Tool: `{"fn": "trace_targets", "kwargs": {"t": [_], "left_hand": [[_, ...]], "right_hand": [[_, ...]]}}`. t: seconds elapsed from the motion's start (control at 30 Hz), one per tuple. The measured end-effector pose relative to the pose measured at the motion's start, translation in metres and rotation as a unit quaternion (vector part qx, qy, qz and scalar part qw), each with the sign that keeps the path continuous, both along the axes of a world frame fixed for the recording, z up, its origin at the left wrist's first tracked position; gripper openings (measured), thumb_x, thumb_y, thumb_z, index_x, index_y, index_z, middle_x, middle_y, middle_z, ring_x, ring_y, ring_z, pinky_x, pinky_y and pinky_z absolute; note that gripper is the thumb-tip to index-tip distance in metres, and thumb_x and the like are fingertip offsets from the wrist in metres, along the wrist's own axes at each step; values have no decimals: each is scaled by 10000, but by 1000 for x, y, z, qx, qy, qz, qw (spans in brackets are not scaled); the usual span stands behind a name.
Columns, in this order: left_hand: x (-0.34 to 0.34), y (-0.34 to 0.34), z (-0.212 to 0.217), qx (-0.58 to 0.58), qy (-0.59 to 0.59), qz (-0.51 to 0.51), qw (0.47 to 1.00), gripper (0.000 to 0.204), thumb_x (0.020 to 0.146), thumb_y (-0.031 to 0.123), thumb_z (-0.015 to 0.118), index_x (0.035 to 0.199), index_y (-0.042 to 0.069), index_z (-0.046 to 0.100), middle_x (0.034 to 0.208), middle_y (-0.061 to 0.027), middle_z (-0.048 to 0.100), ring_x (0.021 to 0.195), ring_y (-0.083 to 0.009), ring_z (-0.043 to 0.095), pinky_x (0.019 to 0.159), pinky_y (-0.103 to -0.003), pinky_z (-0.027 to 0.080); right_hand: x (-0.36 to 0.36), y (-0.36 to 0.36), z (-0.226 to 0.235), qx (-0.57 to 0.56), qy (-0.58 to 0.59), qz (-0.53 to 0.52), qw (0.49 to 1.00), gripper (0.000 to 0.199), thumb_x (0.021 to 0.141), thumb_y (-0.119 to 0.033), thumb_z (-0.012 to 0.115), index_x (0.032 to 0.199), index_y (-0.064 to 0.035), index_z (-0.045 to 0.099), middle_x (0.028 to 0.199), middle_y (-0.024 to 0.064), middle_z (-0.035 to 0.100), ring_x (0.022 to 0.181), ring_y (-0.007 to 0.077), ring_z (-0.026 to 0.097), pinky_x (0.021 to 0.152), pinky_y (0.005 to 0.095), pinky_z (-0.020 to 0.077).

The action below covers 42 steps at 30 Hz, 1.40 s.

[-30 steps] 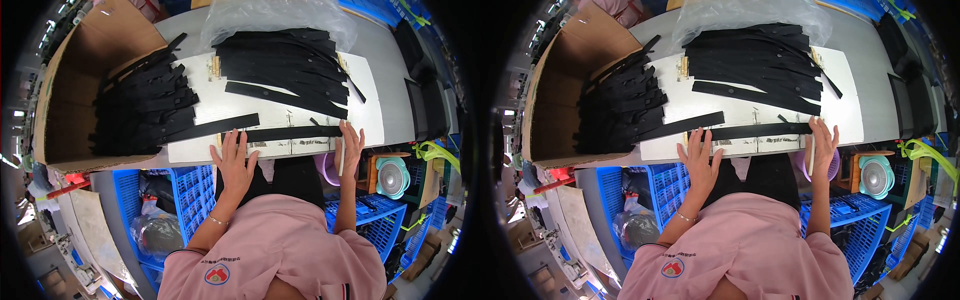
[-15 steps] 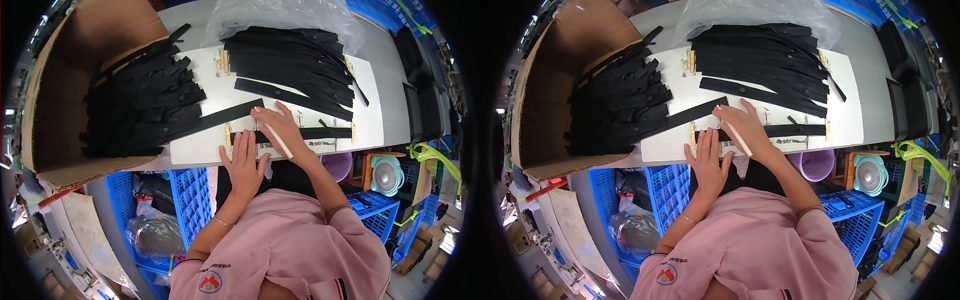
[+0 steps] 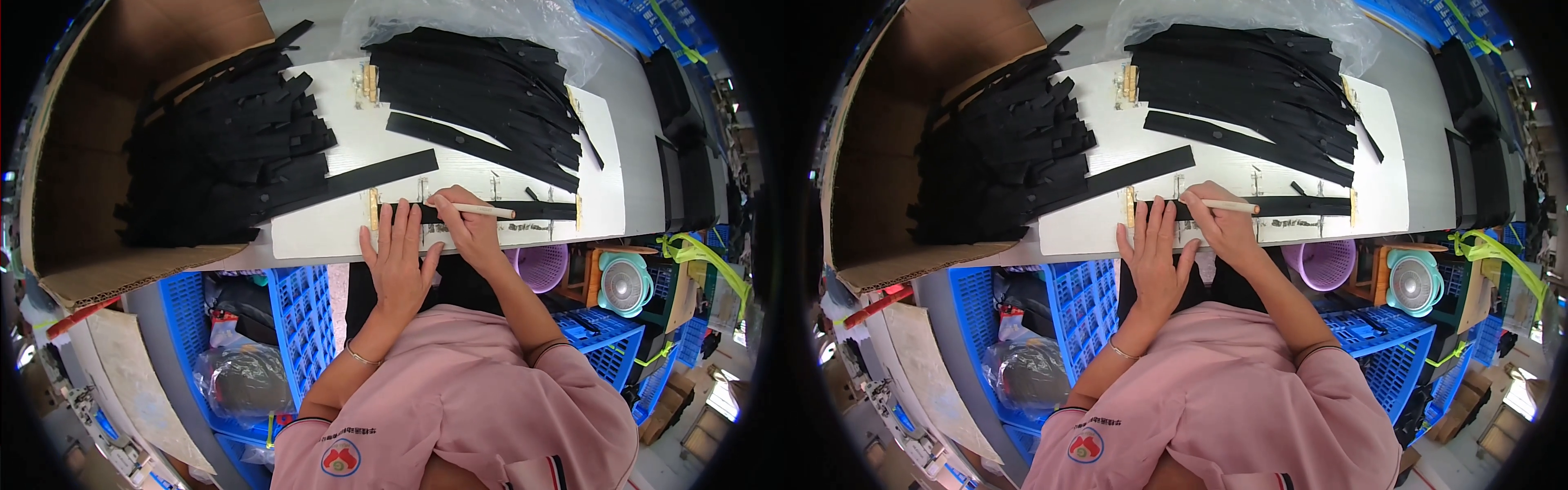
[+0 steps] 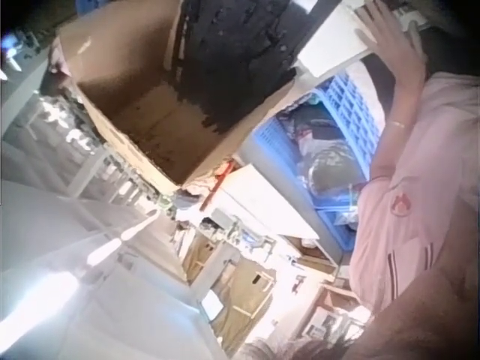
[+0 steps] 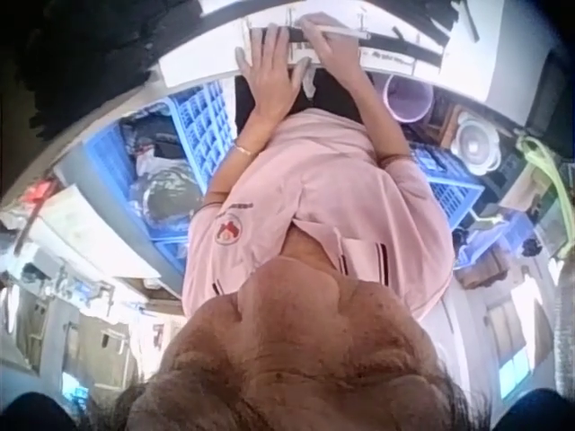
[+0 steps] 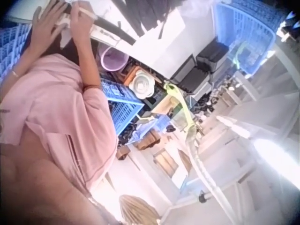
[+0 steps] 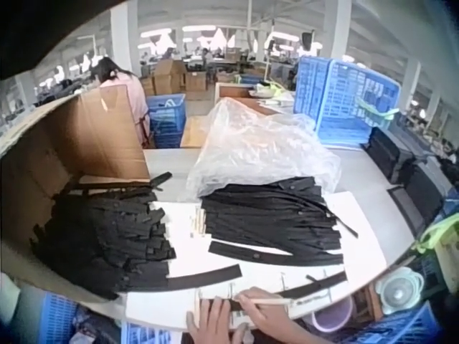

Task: Marking specific points on black fabric strips using a template and a pencil.

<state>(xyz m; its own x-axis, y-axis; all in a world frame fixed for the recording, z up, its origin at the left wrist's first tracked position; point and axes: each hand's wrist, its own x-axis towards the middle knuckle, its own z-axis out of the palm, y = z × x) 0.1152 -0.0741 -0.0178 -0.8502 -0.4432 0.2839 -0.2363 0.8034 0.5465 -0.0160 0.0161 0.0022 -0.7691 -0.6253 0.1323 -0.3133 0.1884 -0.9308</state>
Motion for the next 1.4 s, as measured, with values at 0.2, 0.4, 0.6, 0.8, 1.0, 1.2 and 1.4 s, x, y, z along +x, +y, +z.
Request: {"fn": "trace_targets", "kwargs": {"t": [0.2, 0.4, 0.6, 0.8, 1.0, 1.2, 1.4], "left_hand": [[0, 1, -4, 4, 13, 9, 1000, 678, 926, 306, 739, 1486, -2, 514, 1574, -147, 484, 1516, -343, 356, 1232, -567, 89], [0, 2, -7, -18, 16, 11, 1000, 681, 931, 324, 730, 1489, -2, 514, 1578, -139, 486, 1514, -330, 368, 1232, -566, 98], [1, 2, -8, -26, 12, 18, 999, 671, 930, 332, 728, 1479, 2, 531, 1577, -136, 491, 1510, -327, 379, 1229, -570, 116], [0, 3, -9, -34, 8, 15, 999, 675, 924, 312, 732, 1488, 6, 523, 1584, -137, 480, 1516, -330, 366, 1233, -564, 103], [-1, 3, -8, -42, 0, 14, 999, 665, 931, 316, 729, 1478, -3, 526, 1574, -146, 490, 1507, -338, 379, 1225, -576, 124], [1, 4, -5, -53, -6, 14, 998, 686, 926, 306, 742, 1496, 6, 506, 1583, -144, 479, 1517, -341, 361, 1232, -569, 114], [1, 2, -6, -49, -20, 5, 999, 693, 944, 301, 723, 1523, 10, 476, 1605, -146, 449, 1539, -344, 317, 1240, -571, 83]], "right_hand": [[0, -1, -3, -5, 22, 19, 1000, 211, 1044, -122, 576, 1017, 39, 708, 918, 89, 696, 742, 144, 620, 673, 276, 494], [2, -3, -6, 5, 84, 21, 996, 167, 1012, -129, 596, 994, 14, 679, 907, 131, 695, 778, 274, 668, 713, 342, 508], [-1, 2, -9, -54, -5, 35, 998, 174, 975, -151, 633, 905, -7, 702, 818, 115, 693, 676, 294, 625, 645, 359, 475], [-5, 0, -14, -37, 116, 46, 991, 186, 950, -179, 651, 815, -58, 697, 736, 63, 684, 597, 279, 566, 571, 388, 417], [-7, 5, -14, -32, 96, 72, 992, 199, 951, -162, 640, 790, -51, 681, 689, 77, 653, 586, 264, 581, 556, 387, 435], [-21, 59, 7, -105, -5, -77, 991, 201, 986, -87, 602, 856, 21, 710, 657, 55, 630, 593, 103, 545, 546, 291, 415], [-42, 83, 0, -32, -2, -127, 991, 228, 1017, -108, 594, 878, 28, 714, 683, 35, 615, 628, 66, 520, 572, 259, 417]]}}
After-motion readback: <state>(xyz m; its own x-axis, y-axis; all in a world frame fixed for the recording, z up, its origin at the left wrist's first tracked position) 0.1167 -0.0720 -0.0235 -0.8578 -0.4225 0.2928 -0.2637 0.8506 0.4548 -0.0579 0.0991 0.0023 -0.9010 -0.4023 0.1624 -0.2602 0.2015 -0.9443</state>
